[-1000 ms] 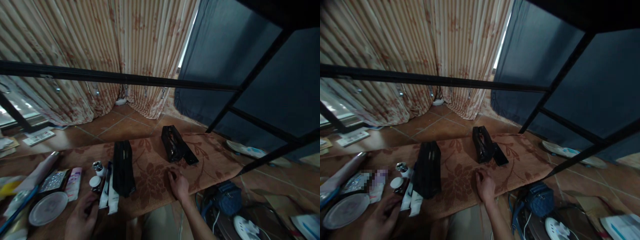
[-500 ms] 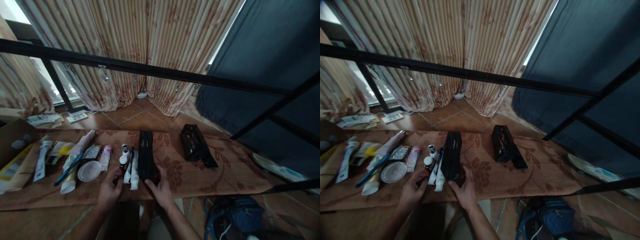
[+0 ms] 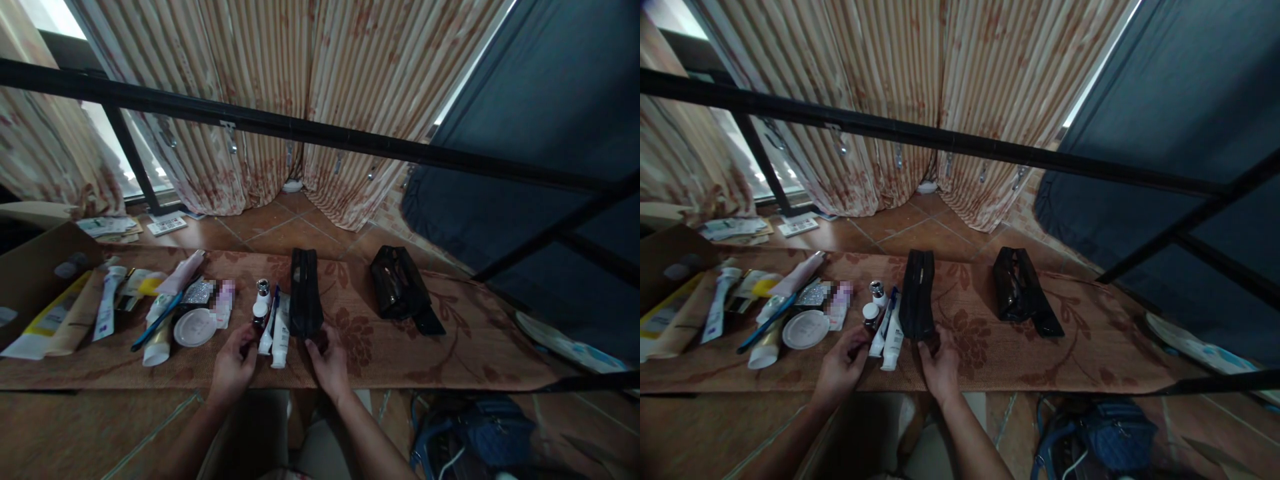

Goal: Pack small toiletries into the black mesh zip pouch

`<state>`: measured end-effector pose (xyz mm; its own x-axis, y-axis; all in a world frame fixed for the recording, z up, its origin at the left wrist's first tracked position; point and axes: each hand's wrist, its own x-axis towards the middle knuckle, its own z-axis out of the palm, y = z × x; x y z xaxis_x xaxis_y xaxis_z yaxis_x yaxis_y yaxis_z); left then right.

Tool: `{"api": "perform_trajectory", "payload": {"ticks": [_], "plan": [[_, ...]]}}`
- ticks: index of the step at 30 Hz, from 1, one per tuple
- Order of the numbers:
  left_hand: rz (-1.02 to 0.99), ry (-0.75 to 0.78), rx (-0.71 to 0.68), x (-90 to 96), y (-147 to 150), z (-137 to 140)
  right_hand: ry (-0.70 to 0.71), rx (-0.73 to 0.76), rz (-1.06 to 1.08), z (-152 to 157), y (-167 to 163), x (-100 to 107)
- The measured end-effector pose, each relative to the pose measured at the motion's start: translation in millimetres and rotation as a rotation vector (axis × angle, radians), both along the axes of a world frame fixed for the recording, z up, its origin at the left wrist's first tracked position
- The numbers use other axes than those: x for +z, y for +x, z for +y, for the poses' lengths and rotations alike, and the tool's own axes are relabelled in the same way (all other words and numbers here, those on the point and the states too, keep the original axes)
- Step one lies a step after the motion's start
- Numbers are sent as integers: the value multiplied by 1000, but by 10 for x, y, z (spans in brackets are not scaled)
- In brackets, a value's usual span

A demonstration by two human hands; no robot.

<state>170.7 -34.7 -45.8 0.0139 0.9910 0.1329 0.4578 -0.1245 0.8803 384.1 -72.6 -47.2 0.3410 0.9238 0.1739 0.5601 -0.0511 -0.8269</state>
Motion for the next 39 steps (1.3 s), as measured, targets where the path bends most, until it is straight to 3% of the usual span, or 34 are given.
{"api": "perform_trajectory", "payload": {"ticks": [9,14,27,39], "plan": [[30,12,-11,-62,-21,10,-299,5,-400,182,-32,102],[61,29,1,-100,-24,8,-238,7,-453,162,-28,36],[64,66,-18,-35,-14,10,-90,5,-320,149,45,-89],[136,64,-28,46,-30,-23,-81,17,-315,132,53,-107]]}}
